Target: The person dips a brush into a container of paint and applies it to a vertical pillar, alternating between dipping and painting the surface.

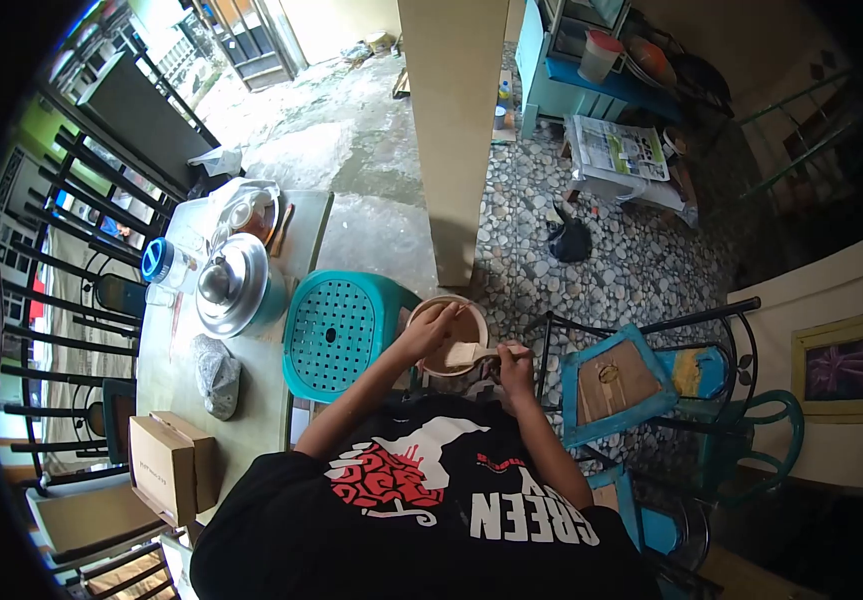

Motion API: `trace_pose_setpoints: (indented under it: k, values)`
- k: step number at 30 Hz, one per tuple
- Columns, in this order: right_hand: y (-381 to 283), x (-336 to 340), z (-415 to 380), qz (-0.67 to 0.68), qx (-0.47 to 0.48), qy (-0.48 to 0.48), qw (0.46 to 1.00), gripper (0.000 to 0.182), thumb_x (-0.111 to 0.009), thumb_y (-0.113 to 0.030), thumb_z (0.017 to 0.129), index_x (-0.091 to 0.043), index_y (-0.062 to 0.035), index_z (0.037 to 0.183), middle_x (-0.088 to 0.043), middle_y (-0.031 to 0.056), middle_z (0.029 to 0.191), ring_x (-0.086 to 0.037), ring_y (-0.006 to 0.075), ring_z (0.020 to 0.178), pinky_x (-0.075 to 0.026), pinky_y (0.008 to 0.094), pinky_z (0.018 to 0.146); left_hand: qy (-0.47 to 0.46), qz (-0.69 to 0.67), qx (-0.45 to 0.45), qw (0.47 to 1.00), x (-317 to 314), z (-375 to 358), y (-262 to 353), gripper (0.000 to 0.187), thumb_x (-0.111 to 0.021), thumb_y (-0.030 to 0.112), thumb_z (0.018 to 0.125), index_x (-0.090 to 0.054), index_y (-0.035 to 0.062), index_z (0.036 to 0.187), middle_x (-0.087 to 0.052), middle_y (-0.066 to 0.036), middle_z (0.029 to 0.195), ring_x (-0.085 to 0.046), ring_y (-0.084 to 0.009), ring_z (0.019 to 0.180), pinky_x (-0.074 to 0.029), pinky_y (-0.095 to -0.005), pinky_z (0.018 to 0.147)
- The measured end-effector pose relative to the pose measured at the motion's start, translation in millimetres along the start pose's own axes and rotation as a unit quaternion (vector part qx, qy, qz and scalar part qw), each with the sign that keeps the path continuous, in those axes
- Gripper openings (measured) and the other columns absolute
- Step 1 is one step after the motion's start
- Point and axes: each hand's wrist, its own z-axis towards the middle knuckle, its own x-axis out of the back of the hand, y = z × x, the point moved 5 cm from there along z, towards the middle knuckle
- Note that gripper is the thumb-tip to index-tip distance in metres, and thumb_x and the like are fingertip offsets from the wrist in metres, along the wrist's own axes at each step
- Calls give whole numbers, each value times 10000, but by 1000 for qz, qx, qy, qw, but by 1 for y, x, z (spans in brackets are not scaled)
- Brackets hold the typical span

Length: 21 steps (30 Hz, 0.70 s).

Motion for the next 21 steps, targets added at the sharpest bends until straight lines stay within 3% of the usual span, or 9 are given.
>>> trace_pose_setpoints:
  k: [1, 3, 5, 8, 10, 11, 12, 14, 21]
  values:
    - [-13, 0, -5, -2, 1, 4, 1000, 187, -538, -209, 852, -576, -27, 832, -590, 51, 662, -562, 133, 482, -432, 253, 437, -9, -23, 22, 999, 0, -5, 3, 457, -410, 410, 927, -557, -23, 942, -553, -82, 760, -539, -143, 645, -439, -279, 572]
    - [-51, -7, -20, 123, -134, 1, 983, 170, -546, -199, 853, -582, -40, 804, -568, 10, 739, -527, 100, 672, -421, 248, 619, -2, -24, -3, 1000, -2, -5, -6, 447, -410, 410, 928, -552, -14, 949, -545, -72, 748, -530, -129, 614, -427, -266, 535]
    - [-31, -3, -16, 59, -87, 6, 994, 165, -544, -196, 853, -582, -42, 810, -568, 9, 746, -527, 101, 677, -421, 245, 622, 5, -23, -26, 999, 0, -11, -7, 438, -411, 410, 928, -548, -5, 955, -537, -61, 736, -521, -114, 583, -415, -253, 499]
    - [-23, 1, -18, 6, -42, 24, 999, 157, -542, -192, 853, -584, -45, 821, -568, 8, 754, -528, 103, 685, -420, 242, 627, -40, -50, 67, 996, 0, -18, -8, 417, -417, 410, 926, -541, 15, 975, -521, -49, 729, -514, -95, 561, -384, -230, 452]
    - [-24, 5, -22, 16, -51, 38, 998, 153, -540, -190, 853, -586, -47, 825, -568, 8, 755, -528, 103, 689, -420, 242, 629, 1, -57, 18, 998, 4, -24, 0, 502, -427, 447, 910, -544, -36, 843, -553, -111, 734, -538, -181, 683, -434, -318, 629]
    - [-24, 7, -22, 7, -56, 40, 998, 150, -539, -189, 853, -586, -48, 827, -567, 7, 758, -528, 102, 691, -421, 242, 628, 0, -57, -4, 998, 4, -25, 1, 480, -423, 438, 916, -545, -25, 871, -545, -104, 736, -533, -167, 685, -433, -307, 612]
    - [-23, 8, -23, -3, -62, 39, 997, 147, -538, -187, 853, -586, -50, 830, -567, 7, 761, -528, 101, 694, -422, 242, 628, 39, 7, -212, 977, 5, -30, 11, 460, -422, 428, 919, -545, -15, 904, -537, -89, 720, -523, -154, 656, -431, -290, 585]
    - [-45, 6, -26, 73, -47, 47, 995, 161, -530, -193, 855, -589, -46, 828, -575, 14, 751, -544, 99, 651, -440, 245, 585, -29, -134, 28, 990, 7, -31, 7, 452, -431, 430, 916, -550, -6, 933, -541, -75, 724, -515, -134, 636, -427, -277, 566]
    - [-141, -44, -26, 89, -26, -53, 994, 183, -511, -178, 871, -590, -18, 828, -600, 26, 738, -574, 90, 653, -458, 218, 586, 15, -170, 23, 985, 62, -71, 59, 382, -413, 346, 940, -540, 18, 1089, -527, -36, 757, -501, -100, 648, -413, -232, 551]
